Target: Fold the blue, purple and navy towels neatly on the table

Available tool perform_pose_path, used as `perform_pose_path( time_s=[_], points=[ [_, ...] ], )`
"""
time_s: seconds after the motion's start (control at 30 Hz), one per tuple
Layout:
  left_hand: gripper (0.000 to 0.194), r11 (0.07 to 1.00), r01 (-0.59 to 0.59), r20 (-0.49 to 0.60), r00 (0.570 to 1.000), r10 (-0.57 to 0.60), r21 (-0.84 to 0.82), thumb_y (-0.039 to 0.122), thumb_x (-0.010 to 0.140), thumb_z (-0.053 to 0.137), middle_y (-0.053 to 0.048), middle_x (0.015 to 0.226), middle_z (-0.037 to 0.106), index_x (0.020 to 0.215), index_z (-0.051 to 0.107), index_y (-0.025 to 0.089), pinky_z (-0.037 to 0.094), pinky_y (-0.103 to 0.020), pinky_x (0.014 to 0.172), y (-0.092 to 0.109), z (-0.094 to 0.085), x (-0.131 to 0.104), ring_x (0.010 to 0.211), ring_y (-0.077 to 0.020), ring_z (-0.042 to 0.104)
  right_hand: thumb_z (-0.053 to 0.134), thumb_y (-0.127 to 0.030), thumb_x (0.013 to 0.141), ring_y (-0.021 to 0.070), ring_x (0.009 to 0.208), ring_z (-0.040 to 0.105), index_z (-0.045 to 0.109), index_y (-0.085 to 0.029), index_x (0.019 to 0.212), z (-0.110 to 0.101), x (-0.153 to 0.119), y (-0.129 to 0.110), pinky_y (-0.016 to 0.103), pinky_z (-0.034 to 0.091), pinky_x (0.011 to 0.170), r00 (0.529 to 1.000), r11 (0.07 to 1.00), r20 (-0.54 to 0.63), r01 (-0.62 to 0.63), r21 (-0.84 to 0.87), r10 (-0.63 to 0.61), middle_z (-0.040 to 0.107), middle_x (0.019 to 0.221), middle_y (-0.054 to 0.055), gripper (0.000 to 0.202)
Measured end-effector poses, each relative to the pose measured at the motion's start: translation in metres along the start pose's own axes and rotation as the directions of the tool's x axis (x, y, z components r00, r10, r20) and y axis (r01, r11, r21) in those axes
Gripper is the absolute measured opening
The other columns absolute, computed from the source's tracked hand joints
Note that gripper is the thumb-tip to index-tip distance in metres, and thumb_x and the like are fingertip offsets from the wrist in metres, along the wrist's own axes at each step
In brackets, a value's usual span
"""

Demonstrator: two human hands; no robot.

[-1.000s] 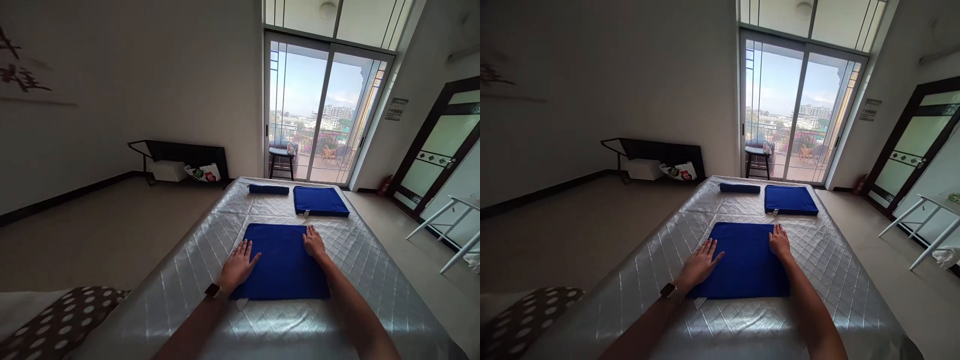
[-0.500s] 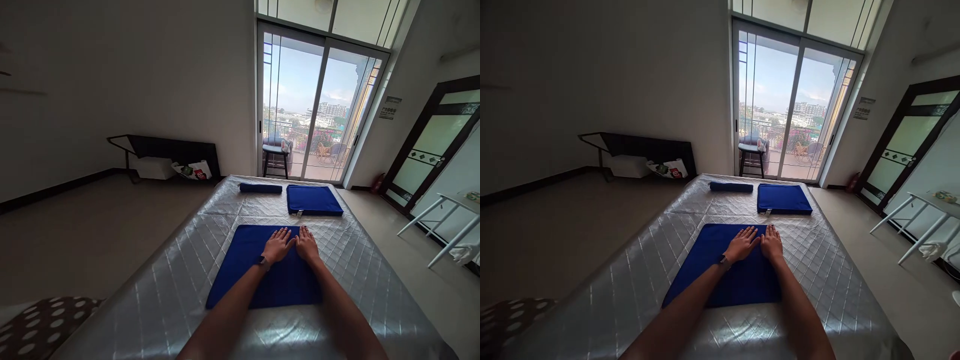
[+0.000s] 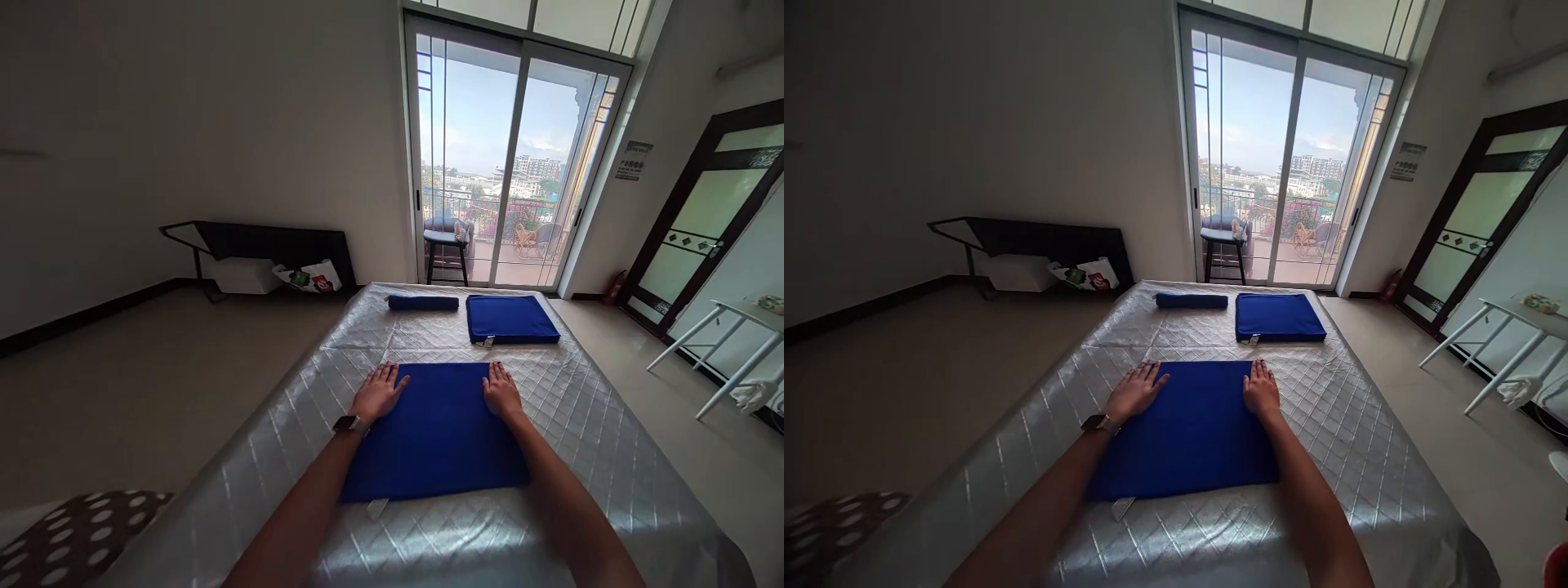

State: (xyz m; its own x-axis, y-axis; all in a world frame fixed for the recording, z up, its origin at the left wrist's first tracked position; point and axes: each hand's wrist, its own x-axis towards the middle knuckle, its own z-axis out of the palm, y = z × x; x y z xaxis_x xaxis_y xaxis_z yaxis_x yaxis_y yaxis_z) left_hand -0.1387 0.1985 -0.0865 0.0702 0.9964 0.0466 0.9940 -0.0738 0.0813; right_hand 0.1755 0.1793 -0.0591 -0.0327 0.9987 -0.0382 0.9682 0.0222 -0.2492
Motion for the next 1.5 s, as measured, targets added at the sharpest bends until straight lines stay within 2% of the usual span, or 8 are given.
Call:
perform_pose_path(
  time_s=[0.1, 0.23, 0.4, 0.53, 0.77, 0.87, 1.37, 1.5],
  points=[
    [0.074, 1.0, -0.015, -0.064, 0.998, 0.016, 0.011, 0.057, 0.1, 0.022, -0.02, 0.159, 0.036, 0.151, 0.039, 0.006, 0.023, -0.048, 0.122, 0.035, -0.008, 0.003, 0.15, -0.0307, 0.028, 0.02, -0.036, 0.103, 0.0158, 0.154, 0.011, 0.023, -0.007, 0.158, 0.002, 0.002, 0.0, 0.034, 0.01, 0.123, 1.0, 1.0, -0.004, -0.001, -0.003, 0.001, 0.021, 0.165, 0.011, 0.063],
    [0.063, 0.954, -0.293, -0.155, 0.947, 0.28, -0.066, 0.053, 0.102, 0.03, -0.017, 0.157, 0.042, 0.147, 0.047, 0.013, 0.028, -0.046, 0.121, 0.111, -0.003, 0.006, 0.147, -0.0294, 0.034, 0.021, -0.036, 0.103, 0.0167, 0.154, 0.012, 0.023, -0.007, 0.158, 0.002, 0.002, 0.001, 0.035, 0.011, 0.123, 1.0, 1.0, -0.007, 0.001, -0.012, -0.001, 0.021, 0.165, 0.011, 0.063],
    [0.042, 0.882, -0.461, -0.198, 0.878, 0.436, -0.099, 0.042, 0.094, 0.061, -0.01, 0.136, 0.057, 0.13, 0.057, 0.021, 0.052, -0.051, 0.099, 0.169, 0.013, 0.007, 0.117, -0.0253, 0.06, 0.021, -0.033, 0.103, 0.0169, 0.154, 0.01, 0.022, -0.005, 0.158, 0.0, 0.0, 0.003, 0.035, 0.013, 0.123, 0.999, 0.998, -0.001, 0.048, -0.035, -0.048, 0.021, 0.165, 0.013, 0.062],
    [0.041, 0.909, -0.405, -0.188, 0.904, 0.383, -0.094, 0.041, 0.094, 0.061, -0.01, 0.134, 0.059, 0.129, 0.058, 0.02, 0.053, -0.049, 0.097, 0.145, 0.012, 0.007, 0.114, -0.0245, 0.061, 0.021, -0.035, 0.103, 0.0175, 0.154, 0.013, 0.024, -0.005, 0.158, -0.001, -0.001, 0.002, 0.036, 0.013, 0.123, 0.999, 0.999, -0.013, 0.031, -0.014, -0.031, 0.022, 0.165, 0.012, 0.063],
    [0.071, 0.997, -0.048, -0.106, 0.993, 0.042, -0.054, 0.058, 0.101, 0.017, -0.017, 0.158, 0.04, 0.152, 0.04, 0.015, 0.028, -0.053, 0.12, 0.027, 0.014, -0.005, 0.147, -0.0312, 0.034, 0.021, -0.036, 0.103, 0.016, 0.154, 0.013, 0.024, -0.006, 0.158, -0.002, -0.001, -0.001, 0.033, 0.01, 0.123, 1.0, 1.0, -0.001, 0.003, 0.004, -0.003, 0.022, 0.165, 0.012, 0.063],
    [0.076, 0.998, 0.01, -0.1, 0.995, -0.017, -0.062, 0.059, 0.1, 0.013, -0.018, 0.16, 0.035, 0.153, 0.036, 0.01, 0.027, -0.05, 0.121, 0.001, 0.016, -0.01, 0.149, -0.0294, 0.031, 0.021, -0.035, 0.103, 0.0159, 0.154, 0.013, 0.023, -0.006, 0.158, -0.002, 0.0, -0.001, 0.032, 0.01, 0.123, 1.0, 1.0, -0.005, -0.002, -0.005, 0.002, 0.022, 0.165, 0.01, 0.063],
    [0.081, 0.998, 0.067, 0.018, 0.998, -0.067, -0.015, 0.063, 0.097, 0.021, -0.016, 0.163, 0.028, 0.154, 0.032, 0.007, 0.02, -0.044, 0.124, 0.011, -0.003, -0.01, 0.152, -0.0274, 0.025, 0.022, -0.036, 0.103, 0.0155, 0.154, 0.013, 0.023, -0.008, 0.158, -0.003, 0.001, 0.0, 0.031, 0.008, 0.123, 1.0, 0.999, -0.001, -0.012, -0.038, 0.012, 0.02, 0.166, 0.009, 0.062],
    [0.084, 0.993, 0.092, -0.021, 0.996, -0.091, 0.078, 0.067, 0.095, 0.025, -0.02, 0.158, 0.038, 0.151, 0.04, 0.005, 0.02, -0.049, 0.122, 0.039, -0.014, 0.006, 0.15, -0.0337, 0.028, 0.023, -0.037, 0.102, 0.0164, 0.154, 0.014, 0.025, -0.009, 0.158, -0.001, 0.002, -0.001, 0.032, 0.009, 0.123, 1.0, 0.999, -0.02, -0.009, -0.033, 0.009, 0.022, 0.166, 0.008, 0.062]
  ],
)
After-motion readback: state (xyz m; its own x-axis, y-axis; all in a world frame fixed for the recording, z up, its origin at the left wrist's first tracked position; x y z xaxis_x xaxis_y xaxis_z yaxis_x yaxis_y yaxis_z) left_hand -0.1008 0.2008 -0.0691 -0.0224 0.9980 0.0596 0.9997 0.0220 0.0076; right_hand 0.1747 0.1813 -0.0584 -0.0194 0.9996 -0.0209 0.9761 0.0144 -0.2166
